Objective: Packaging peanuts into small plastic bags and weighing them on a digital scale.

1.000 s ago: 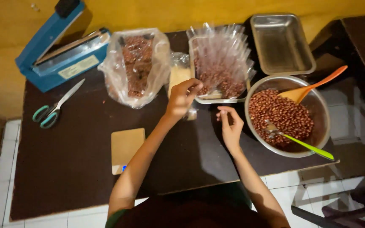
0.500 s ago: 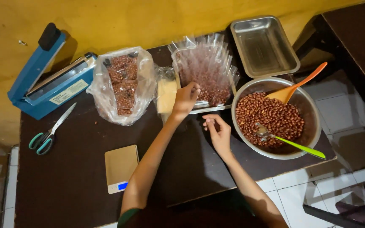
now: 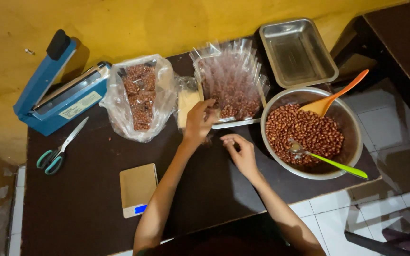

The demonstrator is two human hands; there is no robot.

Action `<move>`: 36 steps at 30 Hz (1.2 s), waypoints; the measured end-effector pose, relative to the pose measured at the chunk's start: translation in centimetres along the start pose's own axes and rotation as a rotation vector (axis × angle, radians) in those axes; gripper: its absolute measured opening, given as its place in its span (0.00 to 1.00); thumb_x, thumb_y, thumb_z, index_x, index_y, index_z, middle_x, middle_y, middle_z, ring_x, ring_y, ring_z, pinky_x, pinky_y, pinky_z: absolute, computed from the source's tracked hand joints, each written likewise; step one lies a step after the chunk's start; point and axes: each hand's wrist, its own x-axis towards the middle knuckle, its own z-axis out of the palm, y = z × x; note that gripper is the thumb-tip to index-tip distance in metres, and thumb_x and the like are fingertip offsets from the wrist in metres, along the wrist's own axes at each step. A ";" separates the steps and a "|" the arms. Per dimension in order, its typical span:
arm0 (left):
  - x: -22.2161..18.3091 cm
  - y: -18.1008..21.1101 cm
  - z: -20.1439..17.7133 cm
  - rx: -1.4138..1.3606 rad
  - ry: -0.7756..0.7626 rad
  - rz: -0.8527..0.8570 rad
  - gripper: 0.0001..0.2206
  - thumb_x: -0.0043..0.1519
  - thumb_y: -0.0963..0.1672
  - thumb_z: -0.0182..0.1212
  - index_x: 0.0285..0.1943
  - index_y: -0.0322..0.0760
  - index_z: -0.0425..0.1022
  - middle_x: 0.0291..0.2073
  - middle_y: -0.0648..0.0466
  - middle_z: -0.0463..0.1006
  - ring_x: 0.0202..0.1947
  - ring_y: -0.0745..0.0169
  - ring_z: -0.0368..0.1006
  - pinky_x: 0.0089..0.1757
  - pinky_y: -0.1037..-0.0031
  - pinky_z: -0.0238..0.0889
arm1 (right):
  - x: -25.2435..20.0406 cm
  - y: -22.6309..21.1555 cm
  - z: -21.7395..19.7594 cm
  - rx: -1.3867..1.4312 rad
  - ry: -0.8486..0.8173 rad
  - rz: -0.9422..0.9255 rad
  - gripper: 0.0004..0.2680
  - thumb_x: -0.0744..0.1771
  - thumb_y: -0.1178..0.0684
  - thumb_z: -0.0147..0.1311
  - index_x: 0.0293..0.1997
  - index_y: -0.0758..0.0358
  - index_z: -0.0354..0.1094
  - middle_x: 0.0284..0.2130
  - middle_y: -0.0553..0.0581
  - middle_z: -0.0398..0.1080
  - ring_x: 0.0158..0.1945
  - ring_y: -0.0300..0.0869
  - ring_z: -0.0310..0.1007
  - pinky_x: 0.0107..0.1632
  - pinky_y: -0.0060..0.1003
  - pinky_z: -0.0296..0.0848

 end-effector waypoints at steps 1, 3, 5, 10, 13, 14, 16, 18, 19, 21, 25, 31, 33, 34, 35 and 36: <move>-1.2 0.7 -1.0 0.000 0.000 -0.006 0.14 0.59 0.37 0.64 0.54 0.28 0.76 0.39 0.38 0.78 0.42 0.34 0.78 0.44 0.56 0.74 | -0.3 0.2 0.3 0.000 -0.004 0.004 0.05 0.68 0.59 0.57 0.43 0.57 0.79 0.28 0.58 0.78 0.33 0.50 0.79 0.41 0.45 0.76; -3.3 2.1 -2.9 -0.051 -0.006 0.071 0.06 0.60 0.40 0.69 0.45 0.43 0.81 0.33 0.55 0.80 0.38 0.54 0.80 0.43 0.67 0.75 | -0.7 0.6 0.9 -0.159 -0.083 -0.084 0.04 0.65 0.57 0.63 0.41 0.54 0.78 0.30 0.55 0.76 0.37 0.51 0.77 0.43 0.44 0.76; -5.2 3.7 -5.0 0.048 -0.115 -0.040 0.06 0.61 0.41 0.66 0.45 0.45 0.82 0.34 0.56 0.81 0.41 0.54 0.80 0.44 0.66 0.74 | -0.8 1.1 1.5 -0.238 -0.172 -0.094 0.04 0.65 0.56 0.62 0.43 0.54 0.78 0.34 0.53 0.76 0.42 0.50 0.76 0.46 0.44 0.76; -10.0 2.7 -5.7 0.267 -0.307 -0.329 0.08 0.65 0.42 0.60 0.50 0.43 0.81 0.44 0.54 0.81 0.53 0.56 0.76 0.54 0.69 0.68 | 0.0 -1.5 2.9 -0.427 -0.364 -0.133 0.09 0.67 0.54 0.58 0.51 0.56 0.74 0.48 0.55 0.74 0.56 0.52 0.71 0.50 0.47 0.77; -10.9 2.3 -4.9 0.413 -0.205 -0.221 0.15 0.64 0.40 0.60 0.60 0.31 0.76 0.56 0.41 0.77 0.63 0.43 0.68 0.59 0.58 0.63 | 0.9 -1.2 3.9 -0.622 -0.408 -0.166 0.15 0.67 0.52 0.57 0.62 0.59 0.69 0.57 0.60 0.70 0.59 0.55 0.70 0.48 0.52 0.79; -11.4 1.7 -4.6 0.465 -0.149 -0.159 0.16 0.63 0.40 0.61 0.60 0.30 0.76 0.56 0.41 0.76 0.63 0.43 0.68 0.58 0.58 0.63 | 1.2 -0.4 4.2 -0.637 -0.417 -0.173 0.15 0.67 0.50 0.57 0.61 0.57 0.70 0.59 0.57 0.70 0.59 0.53 0.70 0.48 0.50 0.79; -11.7 1.4 -4.2 0.519 -0.090 -0.098 0.17 0.63 0.41 0.62 0.60 0.30 0.76 0.57 0.40 0.76 0.62 0.43 0.69 0.58 0.58 0.63 | 1.6 1.4 4.8 -0.651 -0.427 -0.185 0.15 0.67 0.49 0.57 0.61 0.54 0.71 0.60 0.53 0.70 0.59 0.50 0.71 0.48 0.49 0.79; -11.6 2.1 -4.2 0.483 -0.020 -0.063 0.10 0.63 0.41 0.64 0.50 0.30 0.81 0.48 0.42 0.81 0.56 0.45 0.75 0.54 0.62 0.67 | 1.5 3.5 5.3 -0.586 -0.328 -0.200 0.09 0.67 0.44 0.57 0.52 0.42 0.77 0.53 0.41 0.75 0.55 0.41 0.76 0.46 0.39 0.79; -11.8 1.8 -4.1 0.485 -0.021 -0.067 0.10 0.63 0.41 0.64 0.50 0.30 0.81 0.48 0.42 0.81 0.56 0.45 0.75 0.54 0.62 0.67 | 1.4 4.0 5.4 -0.583 -0.332 -0.199 0.09 0.67 0.44 0.57 0.52 0.42 0.77 0.53 0.41 0.75 0.55 0.41 0.76 0.46 0.39 0.79; -12.0 1.1 -4.0 0.518 0.006 -0.040 0.07 0.62 0.42 0.66 0.46 0.34 0.83 0.44 0.48 0.83 0.54 0.52 0.76 0.53 0.67 0.68 | 1.3 4.8 5.5 -0.536 -0.268 -0.238 0.06 0.67 0.44 0.60 0.45 0.42 0.79 0.49 0.38 0.77 0.52 0.39 0.77 0.44 0.37 0.79; -11.9 1.4 -4.0 0.507 0.002 -0.089 0.05 0.63 0.42 0.66 0.44 0.36 0.83 0.43 0.51 0.82 0.53 0.56 0.76 0.51 0.69 0.68 | 1.1 4.8 5.7 -0.579 -0.241 -0.293 0.04 0.66 0.46 0.60 0.42 0.43 0.79 0.46 0.37 0.77 0.49 0.38 0.78 0.42 0.37 0.79; -11.6 3.3 -4.4 0.441 0.083 -0.149 0.18 0.57 0.39 0.69 0.57 0.32 0.73 0.46 0.47 0.75 0.48 0.47 0.76 0.48 0.62 0.70 | 1.7 4.2 5.3 -0.245 -0.169 -0.186 0.03 0.65 0.53 0.63 0.39 0.50 0.76 0.30 0.45 0.76 0.35 0.44 0.77 0.36 0.37 0.76; -11.0 4.4 -4.7 0.309 0.171 -0.129 0.30 0.53 0.40 0.73 0.64 0.28 0.64 0.50 0.43 0.68 0.49 0.42 0.73 0.50 0.60 0.67 | 2.0 1.7 4.0 0.478 -0.259 0.268 0.03 0.69 0.58 0.54 0.41 0.60 0.73 0.22 0.50 0.73 0.25 0.29 0.64 0.26 0.20 0.61; -10.8 4.9 -4.9 0.306 0.168 -0.129 0.30 0.53 0.40 0.73 0.64 0.28 0.64 0.50 0.43 0.68 0.49 0.42 0.73 0.50 0.60 0.67 | 2.5 0.6 3.3 0.477 -0.256 0.269 0.03 0.69 0.58 0.54 0.41 0.60 0.73 0.22 0.50 0.73 0.25 0.29 0.64 0.26 0.20 0.61; -10.9 5.5 -5.0 0.122 0.196 -0.141 0.32 0.55 0.40 0.72 0.68 0.30 0.61 0.52 0.45 0.66 0.50 0.46 0.71 0.51 0.62 0.66 | 2.7 -0.5 2.6 0.585 -0.305 0.334 0.03 0.69 0.59 0.53 0.40 0.63 0.73 0.20 0.53 0.71 0.22 0.29 0.60 0.24 0.20 0.57; -11.0 6.2 -5.2 -0.063 0.223 -0.154 0.34 0.58 0.41 0.71 0.72 0.32 0.57 0.54 0.46 0.64 0.50 0.51 0.69 0.52 0.65 0.65 | 2.8 -1.7 1.8 0.694 -0.353 0.397 0.03 0.68 0.60 0.53 0.38 0.66 0.73 0.18 0.55 0.68 0.19 0.30 0.56 0.23 0.20 0.52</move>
